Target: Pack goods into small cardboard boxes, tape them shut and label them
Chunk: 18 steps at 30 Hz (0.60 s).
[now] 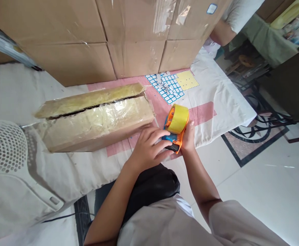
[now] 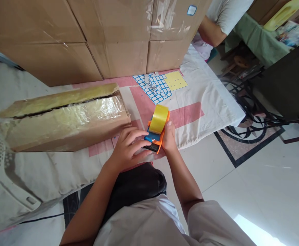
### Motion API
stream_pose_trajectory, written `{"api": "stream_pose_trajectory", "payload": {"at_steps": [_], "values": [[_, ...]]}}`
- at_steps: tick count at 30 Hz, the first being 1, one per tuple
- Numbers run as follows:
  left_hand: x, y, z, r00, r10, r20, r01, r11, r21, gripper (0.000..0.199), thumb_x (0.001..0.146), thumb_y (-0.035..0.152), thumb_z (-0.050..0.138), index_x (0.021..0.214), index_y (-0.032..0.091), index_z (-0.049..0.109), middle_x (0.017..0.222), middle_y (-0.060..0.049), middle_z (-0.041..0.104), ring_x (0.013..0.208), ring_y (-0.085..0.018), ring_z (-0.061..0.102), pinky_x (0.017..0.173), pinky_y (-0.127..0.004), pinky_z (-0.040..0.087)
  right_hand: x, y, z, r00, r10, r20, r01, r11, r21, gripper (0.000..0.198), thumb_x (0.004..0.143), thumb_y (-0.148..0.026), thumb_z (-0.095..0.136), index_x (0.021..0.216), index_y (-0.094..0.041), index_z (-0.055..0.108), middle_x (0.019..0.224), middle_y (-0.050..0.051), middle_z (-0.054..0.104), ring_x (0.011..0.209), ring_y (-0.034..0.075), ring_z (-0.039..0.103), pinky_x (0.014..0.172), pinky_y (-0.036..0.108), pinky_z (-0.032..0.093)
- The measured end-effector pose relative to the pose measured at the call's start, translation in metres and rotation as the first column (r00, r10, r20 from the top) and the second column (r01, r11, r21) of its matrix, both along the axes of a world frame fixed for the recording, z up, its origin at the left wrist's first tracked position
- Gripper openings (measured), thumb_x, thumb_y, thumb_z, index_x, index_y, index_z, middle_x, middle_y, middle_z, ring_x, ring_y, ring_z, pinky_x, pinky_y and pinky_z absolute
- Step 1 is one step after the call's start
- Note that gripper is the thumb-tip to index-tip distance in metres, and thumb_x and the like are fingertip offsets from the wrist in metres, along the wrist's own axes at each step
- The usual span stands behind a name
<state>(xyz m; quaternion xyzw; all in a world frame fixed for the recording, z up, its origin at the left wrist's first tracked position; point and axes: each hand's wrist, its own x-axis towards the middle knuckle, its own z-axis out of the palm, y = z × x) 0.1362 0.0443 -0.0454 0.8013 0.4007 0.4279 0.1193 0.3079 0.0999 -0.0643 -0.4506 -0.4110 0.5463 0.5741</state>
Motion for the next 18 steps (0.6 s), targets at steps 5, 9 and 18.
{"api": "stream_pose_trajectory", "payload": {"at_steps": [5, 9, 18], "values": [[-0.0086, 0.0, 0.0013, 1.0, -0.023, -0.012, 0.023, 1.0, -0.013, 0.019, 0.092, 0.022, 0.065, 0.106, 0.032, 0.073, 0.129, -0.003, 0.07, 0.121, -0.025, 0.056, 0.106, -0.047, 0.046, 0.0002, -0.0002, -0.0008, 1.0, 0.013, 0.004, -0.013, 1.0, 0.001, 0.068, 0.088, -0.085, 0.047, 0.095, -0.023, 0.076, 0.087, 0.007, 0.08, 0.078, 0.028, 0.078, 0.07, 0.042, 0.066], [-0.0064, 0.0015, -0.0014, 1.0, -0.015, 0.011, 0.014, 1.0, 0.018, 0.012, 0.094, 0.022, 0.066, 0.101, 0.03, 0.072, 0.124, -0.002, 0.073, 0.118, -0.023, 0.057, 0.104, -0.045, 0.046, 0.0001, -0.0007, 0.0015, 1.0, 0.023, -0.014, -0.024, 1.0, -0.014, 0.067, 0.086, -0.084, 0.05, 0.095, -0.023, 0.075, 0.086, 0.007, 0.08, 0.078, 0.029, 0.078, 0.067, 0.042, 0.067], [-0.0003, 0.0016, -0.0041, 0.995, 0.084, 0.061, -0.084, 0.996, 0.007, 0.012, 0.099, 0.026, 0.058, 0.099, 0.028, 0.07, 0.111, -0.003, 0.075, 0.107, -0.021, 0.062, 0.098, -0.04, 0.046, 0.0009, -0.0009, 0.0011, 0.999, 0.011, 0.042, -0.011, 1.0, -0.004, 0.067, 0.087, -0.085, 0.048, 0.095, -0.024, 0.074, 0.087, 0.006, 0.079, 0.079, 0.028, 0.078, 0.068, 0.042, 0.066]]}}
